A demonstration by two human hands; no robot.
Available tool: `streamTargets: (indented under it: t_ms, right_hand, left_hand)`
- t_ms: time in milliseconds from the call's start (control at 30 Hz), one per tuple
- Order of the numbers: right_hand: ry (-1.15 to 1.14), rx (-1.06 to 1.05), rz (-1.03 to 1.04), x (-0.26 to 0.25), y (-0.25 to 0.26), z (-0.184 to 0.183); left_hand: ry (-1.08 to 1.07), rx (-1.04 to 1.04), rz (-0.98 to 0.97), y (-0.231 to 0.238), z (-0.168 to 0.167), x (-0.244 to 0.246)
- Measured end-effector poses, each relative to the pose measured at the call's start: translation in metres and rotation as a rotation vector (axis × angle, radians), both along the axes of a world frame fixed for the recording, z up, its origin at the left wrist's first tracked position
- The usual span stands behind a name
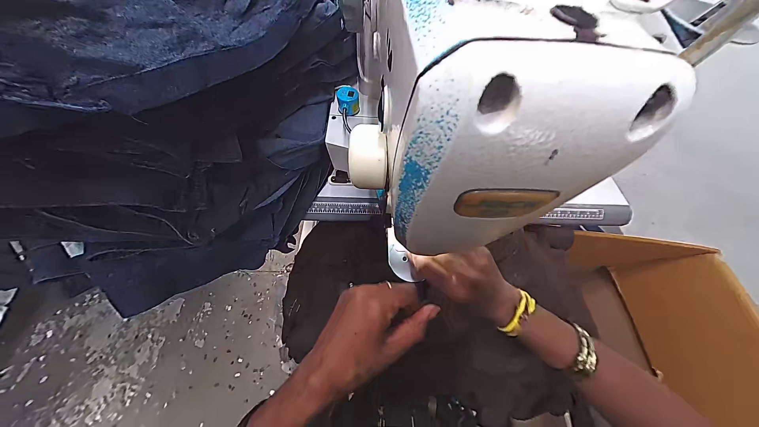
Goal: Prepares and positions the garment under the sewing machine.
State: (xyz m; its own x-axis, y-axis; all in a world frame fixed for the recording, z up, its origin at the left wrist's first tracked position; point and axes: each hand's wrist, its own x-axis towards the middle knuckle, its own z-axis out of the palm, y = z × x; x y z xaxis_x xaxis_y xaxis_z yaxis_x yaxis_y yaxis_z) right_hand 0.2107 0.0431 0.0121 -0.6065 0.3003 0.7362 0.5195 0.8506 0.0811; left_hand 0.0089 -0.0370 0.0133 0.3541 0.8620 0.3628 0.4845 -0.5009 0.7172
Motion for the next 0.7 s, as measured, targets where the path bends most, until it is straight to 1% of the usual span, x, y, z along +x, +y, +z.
streamTargets:
  t_ms: [67, 100, 133, 200, 233, 267, 367, 433, 533, 633, 700]
  right_hand:
    - [-0.005, -0.019, -0.043, -0.007, 0.004, 0.004]
    - [0.023, -0.074, -0.046, -0.006, 0.006, 0.005]
    - [0.078, -0.198, -0.015, -0.004, 0.004, 0.005]
    - [0.194, -0.621, 0.158, 0.004, -0.008, 0.006]
    - [0.225, -0.794, 0.218, 0.007, -0.014, 0.005]
    - [0.241, -0.895, 0.212, 0.01, -0.018, 0.004]
    - [0.269, -0.919, -0.035, 0.021, -0.01, -0.001]
    - [0.304, -0.941, -0.11, 0.019, 0.0, -0.005]
    - [0.393, -1.007, -0.196, -0.002, 0.004, -0.004]
    - [0.406, -1.019, -0.313, -0.015, 0.005, 0.0]
    - [0.416, -1.031, -0.267, -0.012, 0.004, -0.002]
  left_hand:
    - [0.012, -0.001, 0.042, 0.004, -0.003, -0.003]
    - [-0.021, 0.002, 0.047, 0.006, -0.003, -0.005]
    - [-0.079, -0.001, 0.04, 0.006, -0.002, -0.009]
    - [-0.211, -0.025, 0.043, 0.009, 0.002, -0.023]
    - [-0.233, -0.045, 0.084, 0.012, 0.002, -0.035]
    - [-0.214, -0.075, 0.158, 0.016, 0.001, -0.05]
    - [-0.072, -0.156, 0.408, 0.031, -0.011, -0.09]
    - [0.021, -0.173, 0.489, 0.038, -0.022, -0.104]
    - [0.096, -0.19, 0.541, 0.038, -0.03, -0.112]
    - [0.105, -0.21, 0.553, 0.035, -0.038, -0.115]
    - [0.09, -0.212, 0.543, 0.033, -0.043, -0.113]
